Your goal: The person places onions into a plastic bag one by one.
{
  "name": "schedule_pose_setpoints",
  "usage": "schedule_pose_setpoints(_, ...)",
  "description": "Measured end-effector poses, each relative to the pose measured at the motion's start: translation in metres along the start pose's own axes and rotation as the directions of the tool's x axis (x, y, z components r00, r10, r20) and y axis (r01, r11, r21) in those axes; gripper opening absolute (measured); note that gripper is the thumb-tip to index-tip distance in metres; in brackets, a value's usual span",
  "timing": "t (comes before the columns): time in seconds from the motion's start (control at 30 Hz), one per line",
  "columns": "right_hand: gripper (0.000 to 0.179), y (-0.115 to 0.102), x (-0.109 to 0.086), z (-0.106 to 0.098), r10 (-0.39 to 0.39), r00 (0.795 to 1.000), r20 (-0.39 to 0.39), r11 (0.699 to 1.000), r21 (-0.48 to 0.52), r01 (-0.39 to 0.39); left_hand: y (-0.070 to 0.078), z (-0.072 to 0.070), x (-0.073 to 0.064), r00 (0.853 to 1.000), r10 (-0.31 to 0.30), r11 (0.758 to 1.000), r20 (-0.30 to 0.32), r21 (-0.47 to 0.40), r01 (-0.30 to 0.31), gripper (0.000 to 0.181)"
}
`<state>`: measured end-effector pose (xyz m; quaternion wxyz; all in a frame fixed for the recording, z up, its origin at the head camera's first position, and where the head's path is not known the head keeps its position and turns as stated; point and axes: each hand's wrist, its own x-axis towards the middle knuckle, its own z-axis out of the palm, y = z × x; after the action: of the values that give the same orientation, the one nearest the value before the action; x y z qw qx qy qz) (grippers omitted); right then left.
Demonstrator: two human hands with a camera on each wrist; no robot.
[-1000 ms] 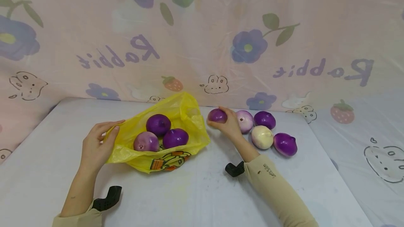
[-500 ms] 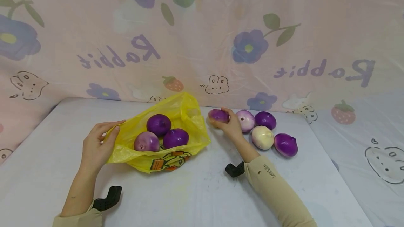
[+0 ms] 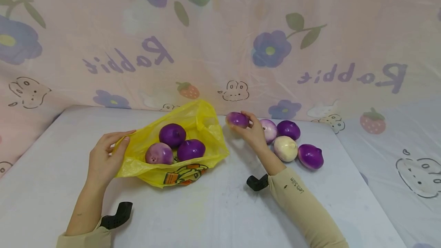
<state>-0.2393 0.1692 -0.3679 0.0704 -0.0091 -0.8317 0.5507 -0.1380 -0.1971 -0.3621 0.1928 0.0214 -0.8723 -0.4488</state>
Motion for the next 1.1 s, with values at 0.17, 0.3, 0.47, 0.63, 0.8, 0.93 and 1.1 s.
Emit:
schedule_pose_setpoints(0.17,0.067,-0.007,-0.001,0.0,-0.004,1.0,0.007,1.0,0.014,0.004,0.001,0.0,0.0,1.0,0.012,1.0,0.002,-0.008,-0.012,0.033)
schedule_pose_setpoints(0.3,0.067,-0.015,-0.002,0.001,-0.036,0.999,0.013,0.999,0.035,0.035,0.001,0.0,0.0,1.0,0.006,1.0,0.004,-0.013,-0.006,0.033)
schedule_pose_setpoints(0.47,0.065,-0.027,-0.006,0.006,-0.1,0.994,0.034,0.991,0.088,0.097,0.002,0.0,-0.001,1.0,-0.005,1.0,0.007,-0.01,0.005,0.033)
schedule_pose_setpoints(0.63,0.063,-0.039,-0.011,0.01,-0.13,0.989,0.069,0.98,0.164,0.117,0.001,0.001,-0.001,1.0,-0.004,1.0,0.015,-0.018,0.004,0.033)
schedule_pose_setpoints(0.8,0.061,-0.056,-0.019,0.013,-0.127,0.988,0.091,0.971,0.216,0.105,0.001,0.001,0.0,1.0,-0.003,1.0,0.013,-0.017,0.004,0.033)
schedule_pose_setpoints(0.93,0.057,-0.065,-0.023,0.018,-0.157,0.981,0.114,0.96,0.248,0.125,0.001,0.0,0.0,1.0,-0.008,1.0,0.01,-0.007,0.008,0.033)
schedule_pose_setpoints(1.1,0.057,-0.07,-0.026,0.029,-0.216,0.962,0.167,0.946,0.28,0.164,0.003,0.0,-0.001,1.0,-0.017,1.0,0.014,-0.011,0.018,0.034)
